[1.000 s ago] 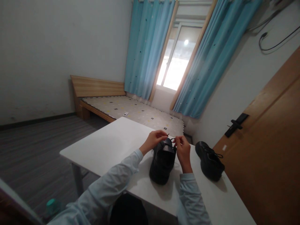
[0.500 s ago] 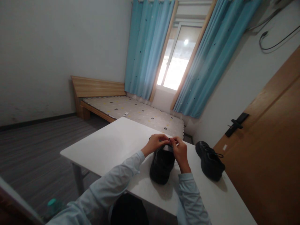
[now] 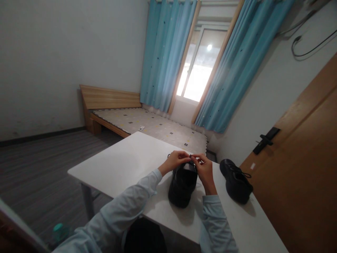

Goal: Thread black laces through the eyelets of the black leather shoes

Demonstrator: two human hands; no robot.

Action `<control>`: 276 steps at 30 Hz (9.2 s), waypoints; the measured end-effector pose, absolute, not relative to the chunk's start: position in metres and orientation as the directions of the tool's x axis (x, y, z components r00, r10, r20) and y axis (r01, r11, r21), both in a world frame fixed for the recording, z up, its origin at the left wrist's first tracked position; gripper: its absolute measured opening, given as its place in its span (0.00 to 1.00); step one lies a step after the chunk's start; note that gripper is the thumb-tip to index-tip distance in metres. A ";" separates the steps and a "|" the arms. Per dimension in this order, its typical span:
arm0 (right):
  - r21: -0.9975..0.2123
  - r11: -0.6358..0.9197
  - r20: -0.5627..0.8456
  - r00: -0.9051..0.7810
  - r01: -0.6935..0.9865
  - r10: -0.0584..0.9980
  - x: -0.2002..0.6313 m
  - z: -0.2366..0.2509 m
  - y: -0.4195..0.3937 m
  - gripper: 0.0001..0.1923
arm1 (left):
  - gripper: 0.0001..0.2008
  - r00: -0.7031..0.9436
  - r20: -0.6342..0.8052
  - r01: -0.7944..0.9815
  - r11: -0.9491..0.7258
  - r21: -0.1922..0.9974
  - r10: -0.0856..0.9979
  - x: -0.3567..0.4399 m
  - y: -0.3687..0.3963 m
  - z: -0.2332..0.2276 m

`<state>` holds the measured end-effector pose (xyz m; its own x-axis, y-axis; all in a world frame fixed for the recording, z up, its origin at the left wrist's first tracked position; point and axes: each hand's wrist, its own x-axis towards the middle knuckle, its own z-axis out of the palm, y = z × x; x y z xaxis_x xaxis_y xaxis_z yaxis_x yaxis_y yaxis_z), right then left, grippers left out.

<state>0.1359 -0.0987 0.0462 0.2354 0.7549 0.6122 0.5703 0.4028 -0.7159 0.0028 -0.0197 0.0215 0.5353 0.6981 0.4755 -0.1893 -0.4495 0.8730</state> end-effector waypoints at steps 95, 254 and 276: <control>-0.675 0.185 0.376 0.117 0.714 0.919 0.137 0.028 -0.090 0.27 | 0.08 0.582 0.441 0.448 -0.722 0.528 0.683 -0.021 -0.017 0.081; -0.638 0.115 0.463 0.260 0.762 0.847 0.131 0.010 -0.079 0.05 | 0.10 0.735 0.466 0.178 -0.803 0.569 0.493 -0.031 0.011 0.015; -0.663 0.113 0.490 0.314 0.740 0.813 0.134 0.003 -0.078 0.04 | 0.07 0.513 0.264 0.564 -0.553 0.613 0.816 -0.018 0.039 -0.025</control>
